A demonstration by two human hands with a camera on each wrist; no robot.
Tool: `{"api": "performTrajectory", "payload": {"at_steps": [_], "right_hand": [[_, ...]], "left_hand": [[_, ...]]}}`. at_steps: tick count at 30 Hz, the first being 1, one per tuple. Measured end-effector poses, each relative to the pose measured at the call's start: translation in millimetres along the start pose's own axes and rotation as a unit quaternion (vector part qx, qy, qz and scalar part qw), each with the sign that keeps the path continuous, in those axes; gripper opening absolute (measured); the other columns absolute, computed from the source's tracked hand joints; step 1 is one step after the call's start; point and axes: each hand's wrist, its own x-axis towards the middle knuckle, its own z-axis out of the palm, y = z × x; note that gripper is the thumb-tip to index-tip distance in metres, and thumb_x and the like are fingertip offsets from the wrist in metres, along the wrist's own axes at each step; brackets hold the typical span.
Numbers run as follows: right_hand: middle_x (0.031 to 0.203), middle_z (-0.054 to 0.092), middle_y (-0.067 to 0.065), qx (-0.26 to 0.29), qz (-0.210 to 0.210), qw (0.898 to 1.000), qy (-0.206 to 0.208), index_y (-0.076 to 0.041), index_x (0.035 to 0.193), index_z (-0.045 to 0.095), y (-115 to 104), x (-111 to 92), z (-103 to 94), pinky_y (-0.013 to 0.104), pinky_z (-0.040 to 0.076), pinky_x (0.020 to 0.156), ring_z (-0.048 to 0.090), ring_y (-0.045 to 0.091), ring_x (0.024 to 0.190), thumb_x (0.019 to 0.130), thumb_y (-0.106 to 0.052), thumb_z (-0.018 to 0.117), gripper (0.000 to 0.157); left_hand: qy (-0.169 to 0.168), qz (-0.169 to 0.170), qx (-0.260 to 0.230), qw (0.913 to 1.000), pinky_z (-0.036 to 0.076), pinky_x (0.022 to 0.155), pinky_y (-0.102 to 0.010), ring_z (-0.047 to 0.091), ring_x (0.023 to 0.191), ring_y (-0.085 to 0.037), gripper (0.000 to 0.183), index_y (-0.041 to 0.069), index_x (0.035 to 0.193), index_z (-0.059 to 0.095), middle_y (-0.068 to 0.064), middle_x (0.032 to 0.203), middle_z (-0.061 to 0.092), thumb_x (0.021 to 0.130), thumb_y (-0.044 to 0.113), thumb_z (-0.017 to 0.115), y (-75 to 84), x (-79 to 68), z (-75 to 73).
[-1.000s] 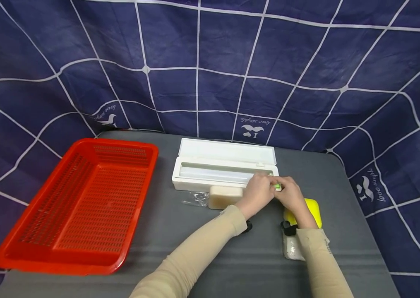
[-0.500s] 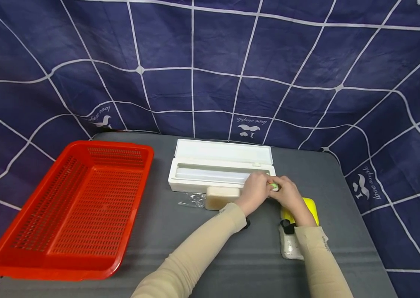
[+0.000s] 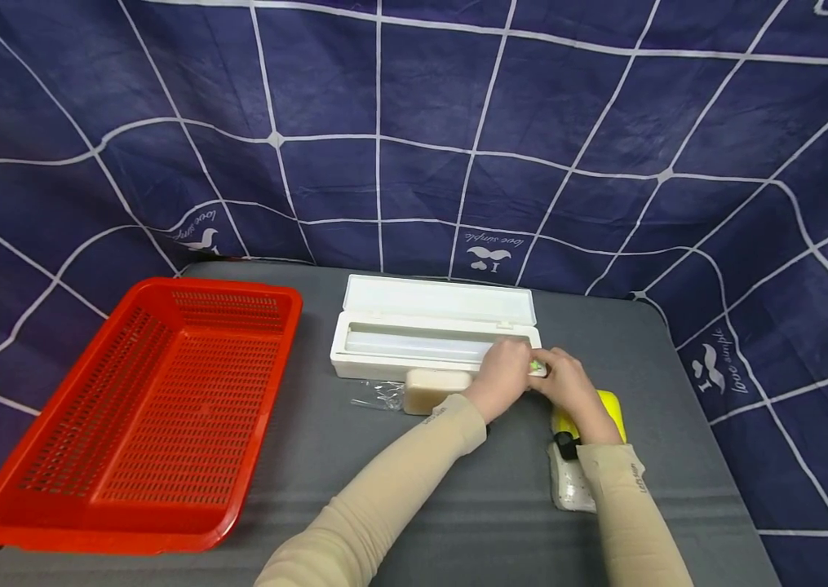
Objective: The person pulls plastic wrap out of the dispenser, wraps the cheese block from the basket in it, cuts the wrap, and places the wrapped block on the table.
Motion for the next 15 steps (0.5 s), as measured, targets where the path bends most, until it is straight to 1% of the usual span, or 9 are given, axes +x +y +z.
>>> {"api": "performTrajectory", "payload": {"at_steps": [1, 3, 6, 10, 13, 15], "right_hand": [[0.073, 0.049, 0.007, 0.001, 0.001, 1.0, 0.001, -0.002, 0.116, 0.069, 0.0, -0.2, 0.4, 0.03, 0.036, 0.059, 0.042, 0.018, 0.064, 0.081, -0.015, 0.08, 0.039], [0.074, 0.05, 0.008, 0.005, 0.006, 1.0, -0.003, -0.003, 0.119, 0.069, -0.4, -0.3, 1.0, 0.03, 0.036, 0.059, 0.043, 0.018, 0.065, 0.082, -0.016, 0.08, 0.041], [0.079, 0.056, 0.01, 0.01, 0.005, 1.0, -0.008, -0.004, 0.124, 0.067, -0.7, -1.0, 0.0, 0.031, 0.039, 0.063, 0.045, 0.019, 0.068, 0.081, -0.021, 0.081, 0.048], [0.085, 0.059, 0.013, 0.012, 0.005, 1.0, -0.011, -0.006, 0.129, 0.065, -1.2, -2.8, -3.3, 0.033, 0.041, 0.066, 0.047, 0.02, 0.071, 0.079, -0.028, 0.082, 0.058], [0.082, 0.056, 0.011, 0.012, 0.009, 1.0, -0.013, -0.007, 0.131, 0.064, -3.4, -3.3, -3.4, 0.032, 0.039, 0.065, 0.045, 0.02, 0.07, 0.078, -0.029, 0.082, 0.06], [0.08, 0.054, 0.01, 0.014, 0.01, 1.0, -0.016, -0.007, 0.131, 0.063, -5.0, -3.3, -2.5, 0.031, 0.038, 0.064, 0.043, 0.019, 0.069, 0.078, -0.028, 0.082, 0.06]], "left_hand": [[-0.002, 0.0, 0.012, 0.9999, 0.054, 0.074, -0.02, 0.068, 0.085, -0.014, 0.017, 0.012, 0.093, 0.076, 0.001, 0.086, 0.073, 0.081, 0.021, 0.082, 0.0, 0.0, -0.4], [-0.008, -0.003, 0.02, 0.9998, 0.055, 0.072, -0.02, 0.069, 0.085, -0.014, 0.021, 0.012, 0.097, 0.076, 0.0, 0.087, 0.073, 0.081, 0.023, 0.082, -1.0, -0.7, -1.5], [-0.02, -0.008, 0.016, 0.9996, 0.056, 0.072, -0.021, 0.07, 0.085, -0.014, 0.021, 0.011, 0.1, 0.076, -0.001, 0.089, 0.074, 0.084, 0.024, 0.079, -5.7, -2.2, -4.2], [-0.039, -0.026, -0.002, 0.9989, 0.056, 0.074, -0.022, 0.069, 0.086, -0.014, 0.012, 0.01, 0.094, 0.077, -0.002, 0.089, 0.073, 0.087, 0.019, 0.075, -17.3, -4.3, -11.2], [-0.057, -0.038, -0.008, 0.9976, 0.056, 0.073, -0.021, 0.069, 0.084, -0.013, 0.009, 0.01, 0.09, 0.077, -0.001, 0.088, 0.073, 0.088, 0.018, 0.074, -27.7, -7.3, -17.7], [-0.071, -0.039, -0.01, 0.9967, 0.056, 0.071, -0.019, 0.069, 0.084, -0.013, 0.009, 0.01, 0.091, 0.076, -0.001, 0.089, 0.073, 0.089, 0.018, 0.072, -32.6, -9.4, -21.5]]}}
